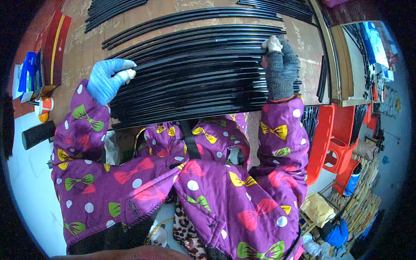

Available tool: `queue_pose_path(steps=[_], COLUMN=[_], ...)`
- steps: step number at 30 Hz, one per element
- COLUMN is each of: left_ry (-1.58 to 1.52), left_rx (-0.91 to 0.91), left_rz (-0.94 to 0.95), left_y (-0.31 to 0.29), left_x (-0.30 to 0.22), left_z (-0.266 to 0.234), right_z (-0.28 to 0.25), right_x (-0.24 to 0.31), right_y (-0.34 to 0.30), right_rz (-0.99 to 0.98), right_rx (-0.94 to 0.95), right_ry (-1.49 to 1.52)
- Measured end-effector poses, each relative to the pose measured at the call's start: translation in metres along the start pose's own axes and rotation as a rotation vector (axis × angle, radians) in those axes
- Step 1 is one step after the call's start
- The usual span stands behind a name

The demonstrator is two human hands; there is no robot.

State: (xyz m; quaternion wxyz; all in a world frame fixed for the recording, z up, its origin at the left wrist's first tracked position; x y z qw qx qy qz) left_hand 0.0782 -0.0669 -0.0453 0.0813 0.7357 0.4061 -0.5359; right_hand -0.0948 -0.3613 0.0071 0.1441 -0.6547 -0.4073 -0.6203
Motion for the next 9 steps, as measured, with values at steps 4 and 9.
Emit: queue_pose_path(steps=[4, 9], left_ry=[0.056, 0.147], left_rx=[-0.069, 0.031], left_rz=[0.09, 0.182], left_y=[-0.018, 0.0], left_x=[-0.013, -0.027], left_z=[0.0, 0.017], right_z=[0.082, 0.122], right_x=[0.041, 0.018], right_y=[-0.027, -0.051], right_rz=[-0.239, 0.163], right_rx=[0.241, 0.4], right_ry=[-0.118, 0.108])
Point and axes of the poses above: each hand's wrist, its own y-axis towards the middle knuckle, its own z-axis out of the palm, x = y × z, the point moved 10 cm from there along y, towards the middle knuckle, and after that the axes turned 9 degrees about -z, right-handed, at the moved point
